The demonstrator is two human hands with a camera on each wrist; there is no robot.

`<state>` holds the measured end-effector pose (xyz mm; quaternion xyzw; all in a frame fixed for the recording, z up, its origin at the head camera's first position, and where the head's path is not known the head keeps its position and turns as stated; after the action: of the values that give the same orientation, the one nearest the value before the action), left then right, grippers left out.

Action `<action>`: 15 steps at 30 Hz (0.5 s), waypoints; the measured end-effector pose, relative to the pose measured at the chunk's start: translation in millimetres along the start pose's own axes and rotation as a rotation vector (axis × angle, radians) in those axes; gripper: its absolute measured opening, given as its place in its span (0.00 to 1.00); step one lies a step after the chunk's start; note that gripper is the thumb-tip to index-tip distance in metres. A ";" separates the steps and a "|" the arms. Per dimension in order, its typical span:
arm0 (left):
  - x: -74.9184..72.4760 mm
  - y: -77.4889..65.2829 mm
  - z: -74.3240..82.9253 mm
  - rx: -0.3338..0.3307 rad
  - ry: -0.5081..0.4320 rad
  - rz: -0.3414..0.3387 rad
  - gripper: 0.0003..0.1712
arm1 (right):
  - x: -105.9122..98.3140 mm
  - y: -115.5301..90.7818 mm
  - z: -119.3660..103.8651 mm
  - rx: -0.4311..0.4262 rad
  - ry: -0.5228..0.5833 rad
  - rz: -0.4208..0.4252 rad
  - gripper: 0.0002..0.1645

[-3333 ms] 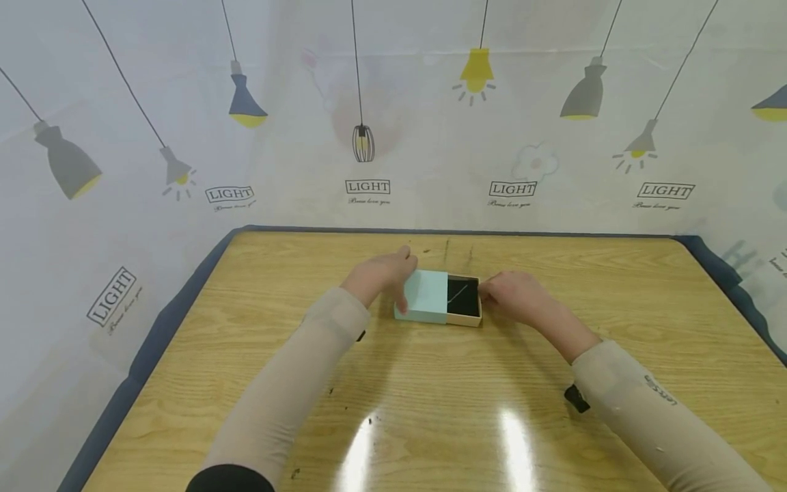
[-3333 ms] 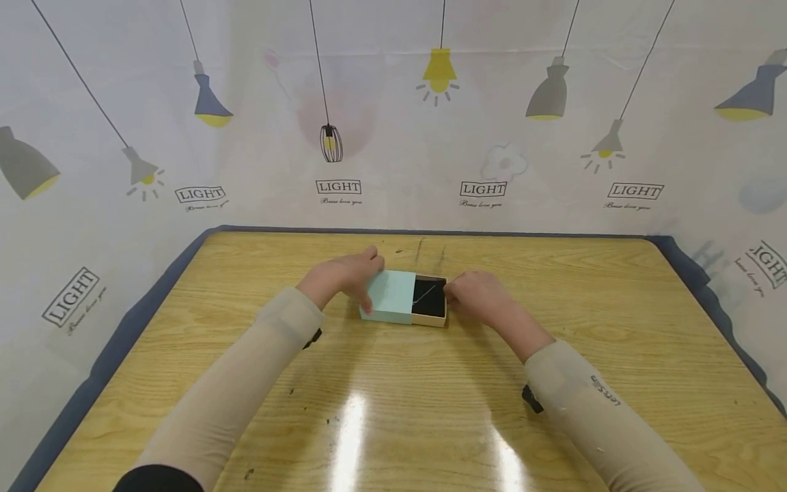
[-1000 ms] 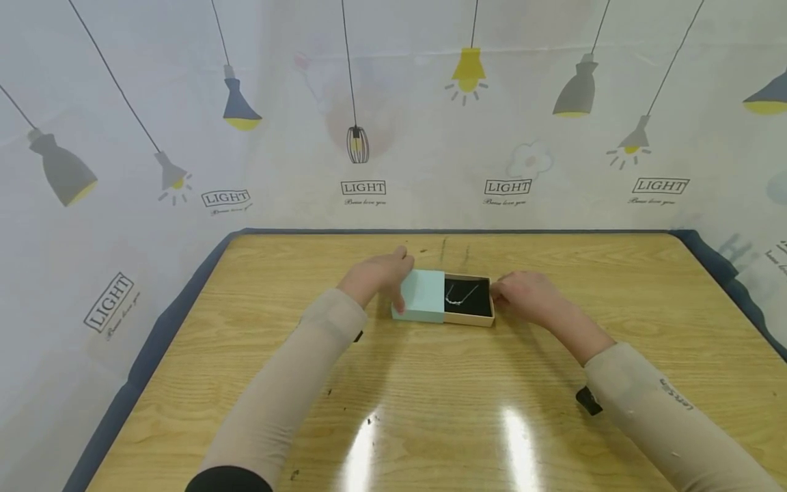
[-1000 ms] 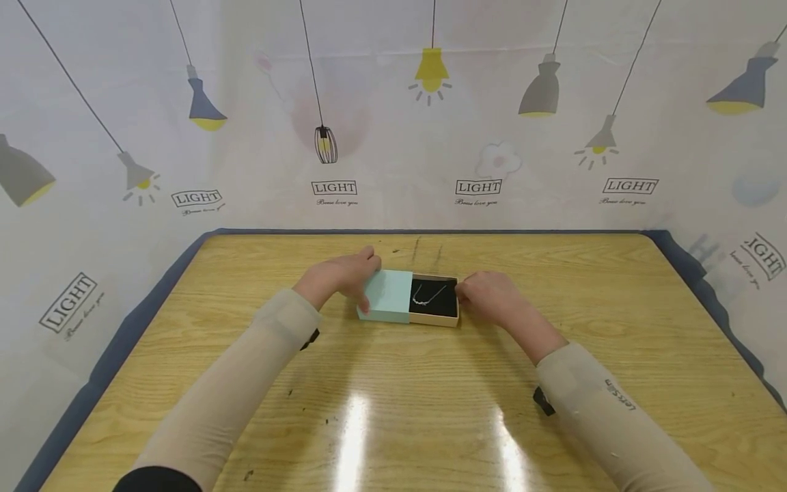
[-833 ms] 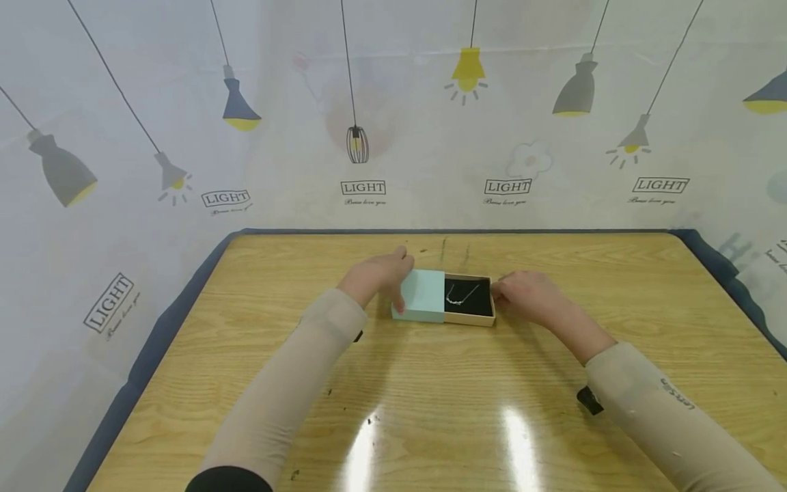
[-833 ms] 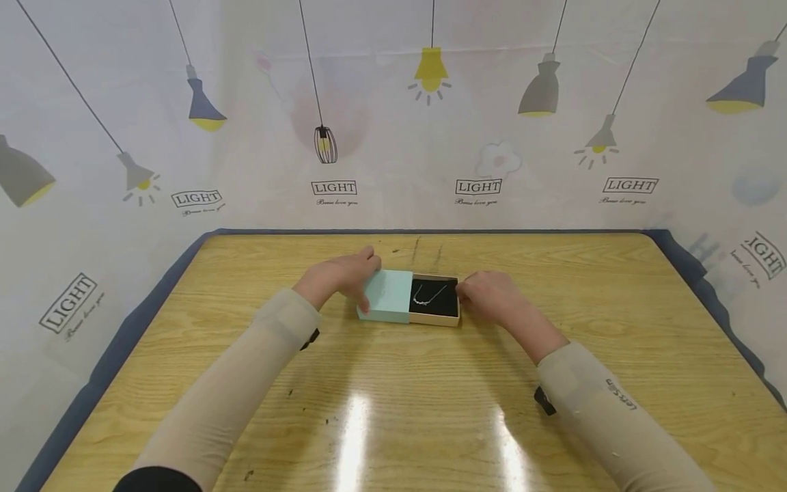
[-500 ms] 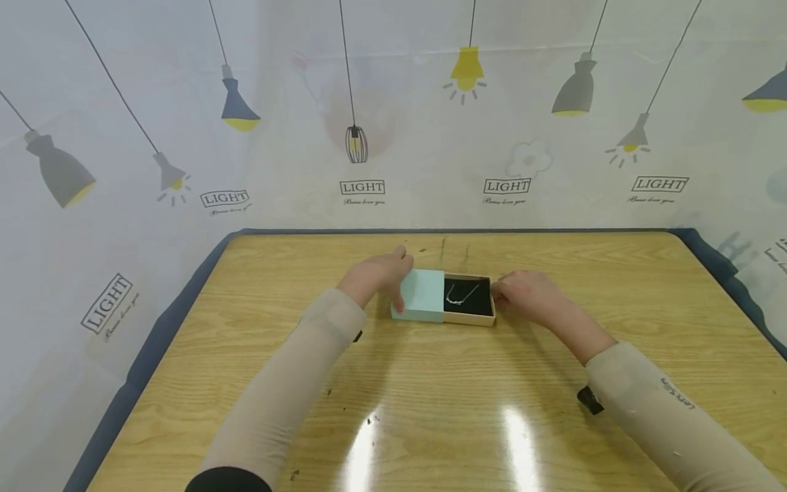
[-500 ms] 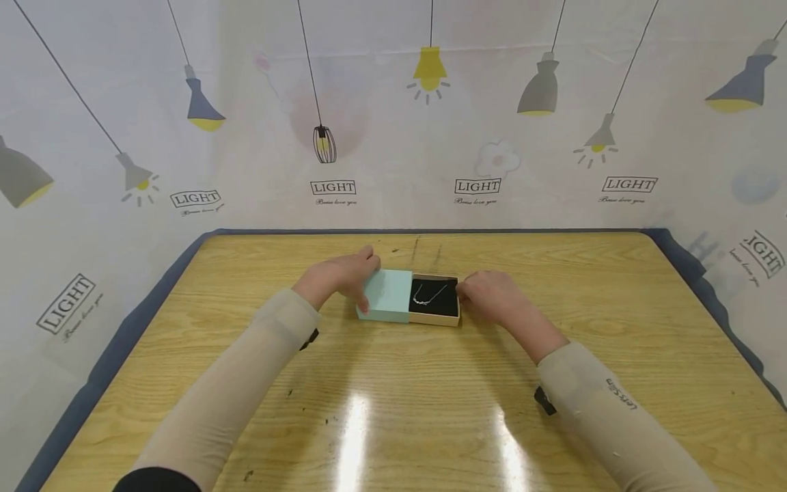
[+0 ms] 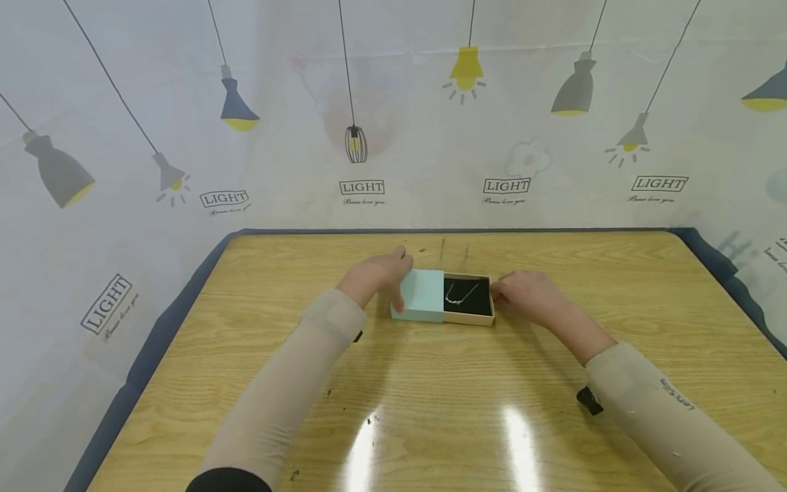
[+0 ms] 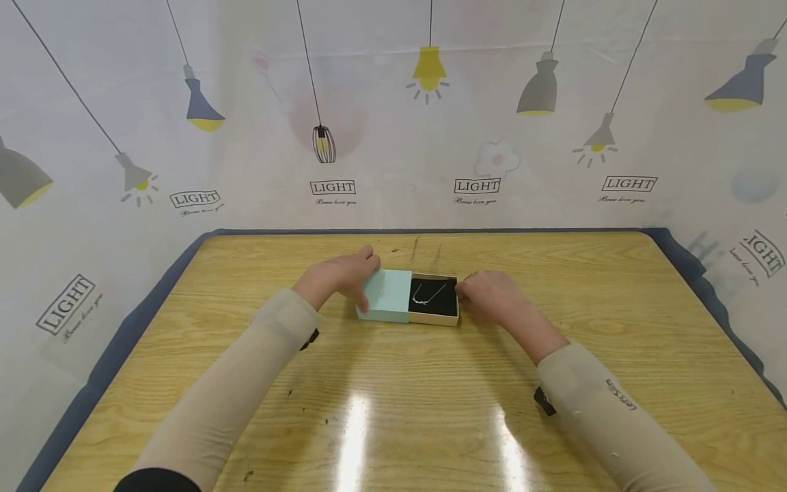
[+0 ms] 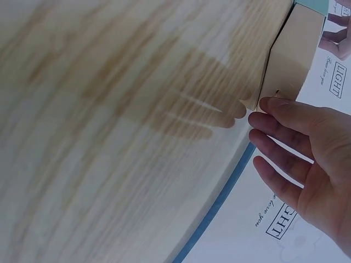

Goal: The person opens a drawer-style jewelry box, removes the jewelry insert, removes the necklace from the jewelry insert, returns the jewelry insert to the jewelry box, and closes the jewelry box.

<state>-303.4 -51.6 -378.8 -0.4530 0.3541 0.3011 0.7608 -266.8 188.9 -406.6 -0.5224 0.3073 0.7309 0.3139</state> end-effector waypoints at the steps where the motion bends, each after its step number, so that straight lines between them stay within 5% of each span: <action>1: -0.1 -0.3 0.2 -0.002 0.000 0.001 0.55 | 0.3 0.1 0.1 0.003 0.000 -0.003 0.09; 15: 0.0 -0.7 0.7 0.003 0.012 0.011 0.55 | 0.1 -1.2 3.3 0.020 0.029 -0.055 0.09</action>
<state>-302.7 -51.2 -378.2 -0.4514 0.3616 0.3021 0.7578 -267.8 192.2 -405.9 -0.5379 0.3048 0.7113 0.3345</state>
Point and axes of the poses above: each hand's wrist, its own y-axis towards the middle knuckle, its own x-axis out of the palm, z = x × y, the point moved 4 cm from there along y, towards the middle knuckle, and after that the axes turned 14 degrees about -y, right-handed, at the moved point
